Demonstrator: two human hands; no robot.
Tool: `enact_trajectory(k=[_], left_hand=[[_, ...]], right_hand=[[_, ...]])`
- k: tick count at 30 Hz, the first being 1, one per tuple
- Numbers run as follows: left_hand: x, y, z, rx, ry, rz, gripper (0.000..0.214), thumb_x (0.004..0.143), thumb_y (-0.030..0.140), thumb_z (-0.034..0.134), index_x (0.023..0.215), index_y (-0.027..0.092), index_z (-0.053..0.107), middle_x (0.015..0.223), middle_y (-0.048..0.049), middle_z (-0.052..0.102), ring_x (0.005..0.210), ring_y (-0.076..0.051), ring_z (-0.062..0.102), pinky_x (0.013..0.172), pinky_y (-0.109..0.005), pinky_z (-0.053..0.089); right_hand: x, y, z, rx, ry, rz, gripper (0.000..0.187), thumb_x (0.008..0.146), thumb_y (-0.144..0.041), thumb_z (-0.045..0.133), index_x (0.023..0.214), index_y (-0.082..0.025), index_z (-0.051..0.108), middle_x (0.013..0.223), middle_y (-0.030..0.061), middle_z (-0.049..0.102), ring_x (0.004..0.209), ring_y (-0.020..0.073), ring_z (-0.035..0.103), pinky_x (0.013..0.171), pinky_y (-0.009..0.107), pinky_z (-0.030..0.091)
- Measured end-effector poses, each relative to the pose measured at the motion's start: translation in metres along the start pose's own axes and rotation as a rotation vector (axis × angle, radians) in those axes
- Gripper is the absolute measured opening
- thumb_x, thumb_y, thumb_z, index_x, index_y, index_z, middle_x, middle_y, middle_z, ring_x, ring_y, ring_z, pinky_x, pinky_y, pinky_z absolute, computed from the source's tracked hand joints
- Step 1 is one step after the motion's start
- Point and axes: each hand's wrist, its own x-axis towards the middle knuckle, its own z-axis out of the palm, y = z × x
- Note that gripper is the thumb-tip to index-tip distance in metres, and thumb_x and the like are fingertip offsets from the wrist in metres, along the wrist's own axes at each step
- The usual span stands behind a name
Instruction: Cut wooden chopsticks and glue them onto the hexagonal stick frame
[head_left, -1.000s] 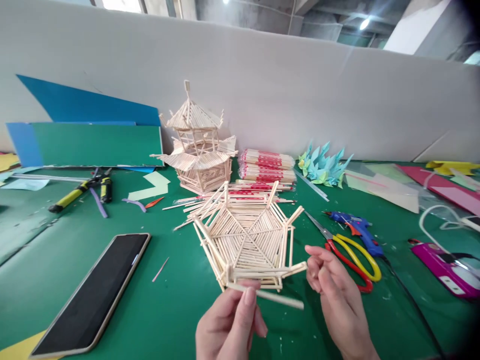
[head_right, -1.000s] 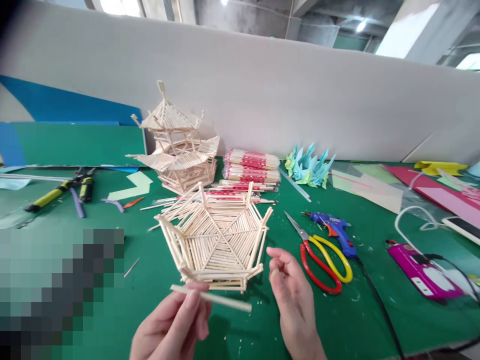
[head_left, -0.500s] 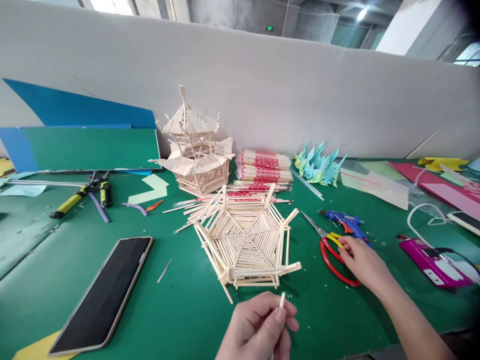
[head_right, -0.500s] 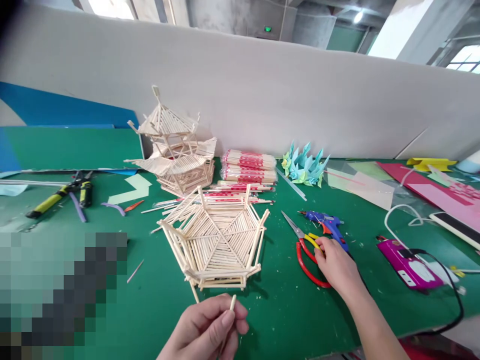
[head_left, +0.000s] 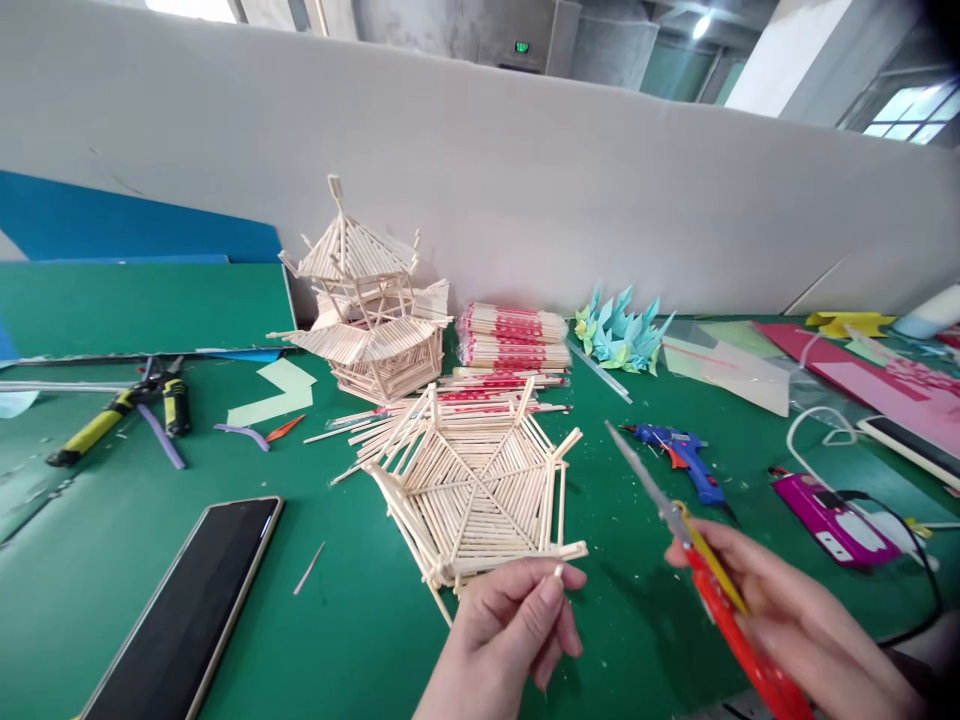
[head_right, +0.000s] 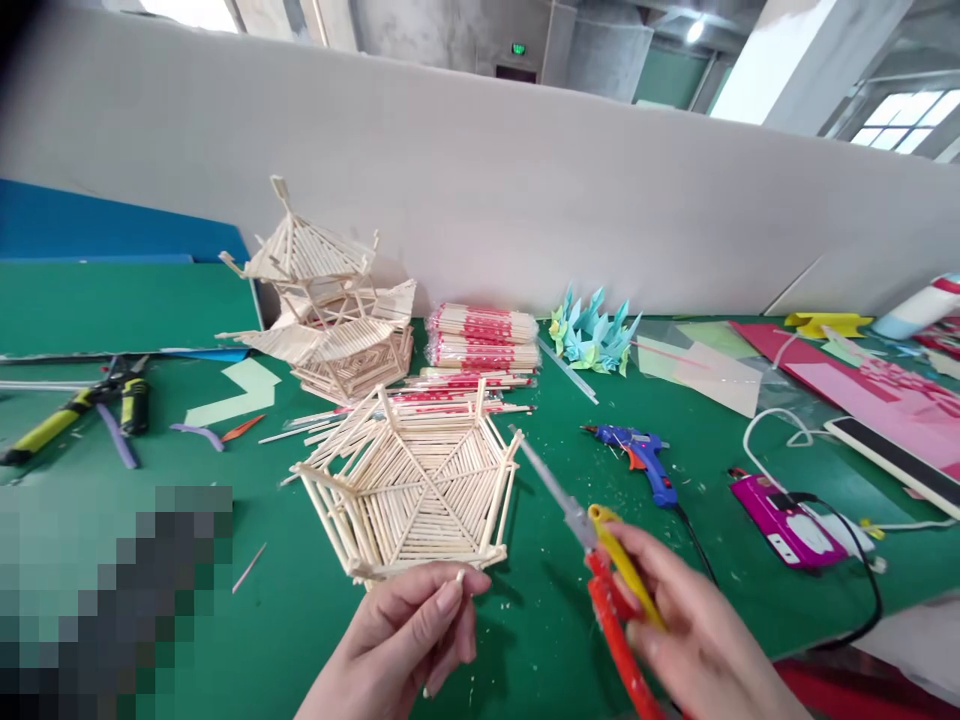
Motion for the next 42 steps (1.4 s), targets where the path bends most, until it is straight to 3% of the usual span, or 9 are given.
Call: enact_trajectory(k=[3,7,14,18,36,42], left_hand=[[-0.003,0.007,0.001,0.112,0.052,0.126,0.032,0.076,0.045,0.064,0.088,0.016,0.071,0.056,0.0005,0.056,0.048,-0.004,0.040,0.046,-0.017,0.027],[-0.006,0.012,-0.003,0.274,0.093,0.362,0.023,0.082,0.038,0.059,0.086,0.018,0.071,0.059,0.0003,0.055,0.053,-0.008,0.042,0.051,-0.019,0.034],[-0.005,0.020,-0.016,0.537,0.001,0.651,0.019,0.088,0.021,0.048,0.073,0.018,0.059,0.065,0.0005,0.053,0.062,-0.011,0.049,0.057,-0.019,0.038],[-0.005,0.023,-0.018,0.682,-0.009,0.688,0.018,0.088,0.015,0.044,0.073,0.018,0.054,0.066,0.0010,0.051,0.062,-0.011,0.049,0.058,-0.019,0.038],[-0.003,0.028,-0.017,0.727,0.043,0.753,0.018,0.086,0.014,0.047,0.074,0.020,0.059,0.064,0.0009,0.053,0.058,-0.011,0.049,0.055,-0.018,0.039],[-0.003,0.020,-0.023,0.739,0.088,0.795,0.015,0.083,0.011,0.051,0.082,0.022,0.062,0.069,0.0001,0.058,0.060,-0.012,0.051,0.057,-0.018,0.042]], right_hand=[[-0.006,-0.008,0.008,-0.080,-0.124,-0.129,0.058,0.074,-0.021,0.058,0.129,-0.029,0.039,0.113,0.0078,0.064,0.095,0.0227,0.066,0.071,0.023,0.056],[-0.001,-0.009,0.017,-0.298,-0.102,-0.269,0.071,0.060,-0.022,0.063,0.126,-0.031,0.038,0.085,0.0001,0.066,0.061,0.0156,0.065,0.054,0.020,0.055],[0.008,-0.019,0.024,-0.574,-0.043,-0.567,0.076,0.060,-0.026,0.062,0.128,-0.018,0.031,0.098,0.0100,0.067,0.075,0.0207,0.069,0.062,0.022,0.057],[0.009,-0.023,0.025,-0.702,-0.053,-0.560,0.078,0.060,-0.027,0.061,0.130,-0.014,0.028,0.108,0.0150,0.065,0.081,0.0222,0.069,0.065,0.024,0.058],[0.012,-0.046,0.028,-0.604,-0.064,-0.479,0.073,0.057,-0.020,0.061,0.123,-0.021,0.031,0.098,0.0071,0.068,0.076,0.0190,0.070,0.062,0.021,0.056],[0.013,-0.052,0.031,-0.571,-0.047,-0.458,0.067,0.058,-0.019,0.061,0.119,-0.023,0.033,0.087,0.0020,0.068,0.070,0.0162,0.069,0.060,0.018,0.054]])
